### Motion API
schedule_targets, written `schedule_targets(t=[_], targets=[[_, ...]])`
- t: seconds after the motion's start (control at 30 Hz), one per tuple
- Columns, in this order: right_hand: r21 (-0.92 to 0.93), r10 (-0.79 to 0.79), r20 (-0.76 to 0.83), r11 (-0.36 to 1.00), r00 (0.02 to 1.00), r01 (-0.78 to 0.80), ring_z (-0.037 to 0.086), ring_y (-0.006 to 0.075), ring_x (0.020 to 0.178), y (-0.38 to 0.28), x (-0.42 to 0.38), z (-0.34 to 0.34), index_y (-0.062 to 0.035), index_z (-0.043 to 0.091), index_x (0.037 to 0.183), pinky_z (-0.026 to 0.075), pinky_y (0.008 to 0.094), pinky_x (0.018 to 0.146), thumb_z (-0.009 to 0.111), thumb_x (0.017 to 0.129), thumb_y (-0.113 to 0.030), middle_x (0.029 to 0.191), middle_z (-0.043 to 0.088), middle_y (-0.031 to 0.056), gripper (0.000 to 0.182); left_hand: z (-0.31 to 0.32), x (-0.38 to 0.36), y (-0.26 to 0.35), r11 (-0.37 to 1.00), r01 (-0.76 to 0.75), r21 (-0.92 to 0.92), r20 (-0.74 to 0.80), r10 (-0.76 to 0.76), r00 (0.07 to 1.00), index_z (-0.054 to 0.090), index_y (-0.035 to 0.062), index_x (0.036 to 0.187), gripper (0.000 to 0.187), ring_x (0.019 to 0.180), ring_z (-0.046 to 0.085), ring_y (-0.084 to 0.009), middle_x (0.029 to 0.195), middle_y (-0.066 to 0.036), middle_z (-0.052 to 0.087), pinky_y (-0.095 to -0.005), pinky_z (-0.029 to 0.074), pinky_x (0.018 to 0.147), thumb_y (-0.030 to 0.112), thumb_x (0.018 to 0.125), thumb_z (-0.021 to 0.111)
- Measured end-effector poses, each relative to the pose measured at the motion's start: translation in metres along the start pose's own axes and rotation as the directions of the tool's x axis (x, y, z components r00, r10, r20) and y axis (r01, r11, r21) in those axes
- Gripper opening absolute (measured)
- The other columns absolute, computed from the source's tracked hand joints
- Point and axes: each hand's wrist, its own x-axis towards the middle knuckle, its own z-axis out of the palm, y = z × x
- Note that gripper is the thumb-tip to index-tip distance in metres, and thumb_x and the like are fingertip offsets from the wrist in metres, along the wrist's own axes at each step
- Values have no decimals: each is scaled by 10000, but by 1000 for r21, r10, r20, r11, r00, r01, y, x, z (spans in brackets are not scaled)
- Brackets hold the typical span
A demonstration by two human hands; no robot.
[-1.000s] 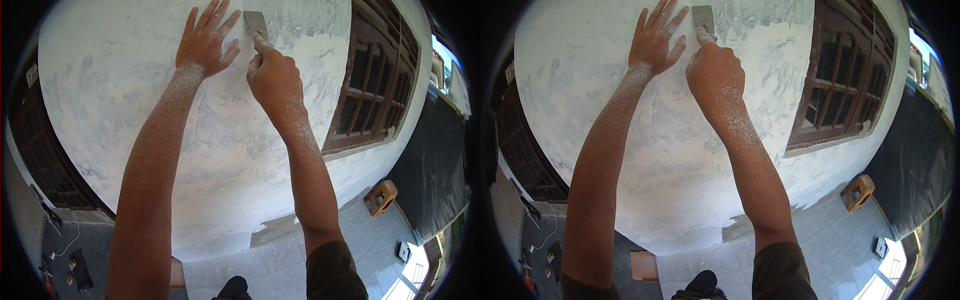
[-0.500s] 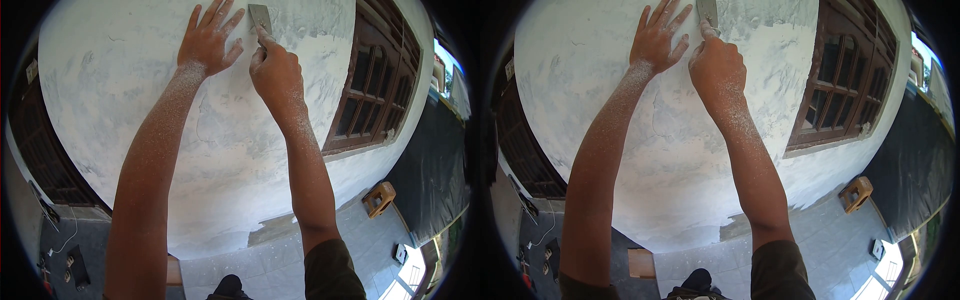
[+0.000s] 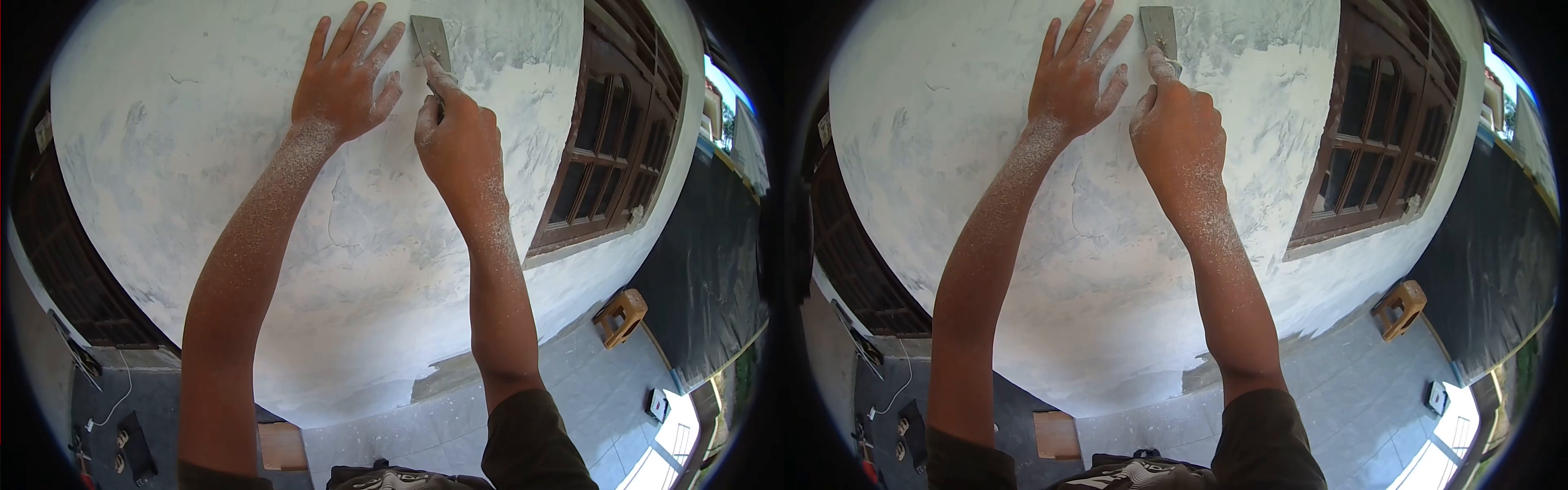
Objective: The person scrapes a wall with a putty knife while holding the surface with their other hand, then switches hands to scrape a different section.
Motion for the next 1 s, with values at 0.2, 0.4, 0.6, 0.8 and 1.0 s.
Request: schedule_targets(t=[0.2, 0.4, 0.6, 0.8, 1.0], targets=[[75, 14, -37, 997, 999, -11, 759, 353, 777, -5, -4, 4, -66, 625, 1383, 627, 457, 728, 563, 998, -92, 857, 741, 233, 391, -2, 1, 0, 999, 8, -45, 0, -8, 1000, 455, 56, 1512, 683, 1557, 207, -321, 1641, -195, 302, -543, 124, 1269, 357, 914, 594], [8, 25, -13, 1000, 1000, -25, 761, 347, 770, -12, -11, 0, -65, 631, 1378, 630, 442, 726, 574, 990, -90, 874, 744, 237, 393, -2, 3, -2, 998, -9, -66, -70, 4, 998, 474, 45, 1494, 639, 1540, 241, -335, 1622, -201, 328, -539, 149, 1266, 330, 933, 585], [61, 13, -25, 998, 1000, -12, 759, 339, 744, -10, 7, 1, -68, 621, 1390, 628, 431, 715, 566, 998, -96, 868, 744, 234, 397, 5, 29, -13, 1000, -7, -20, -110, 5, 994, 470, 42, 1496, 637, 1535, 254, -337, 1619, -203, 335, -535, 163, 1262, 330, 938, 580], [8, 97, 114, 995, 989, -99, 760, 287, 731, -4, -11, -4, -77, 622, 1393, 619, 384, 729, 553, 985, -67, 970, 750, 242, 414, 6, 28, -9, 1000, 16, 7, -97, -15, 995, 451, 62, 1515, 648, 1545, 234, -333, 1636, -197, 312, -534, 157, 1265, 336, 940, 571], [53, -43, -55, 998, 998, 46, 756, 334, 756, -3, 24, 0, -55, 620, 1388, 622, 448, 662, 596, 988, -98, 855, 741, 231, 403, 7, 28, -9, 998, 11, 65, -94, -5, 996, 442, 73, 1523, 633, 1545, 236, -327, 1634, -192, 317, -529, 149, 1270, 327, 954, 550]])
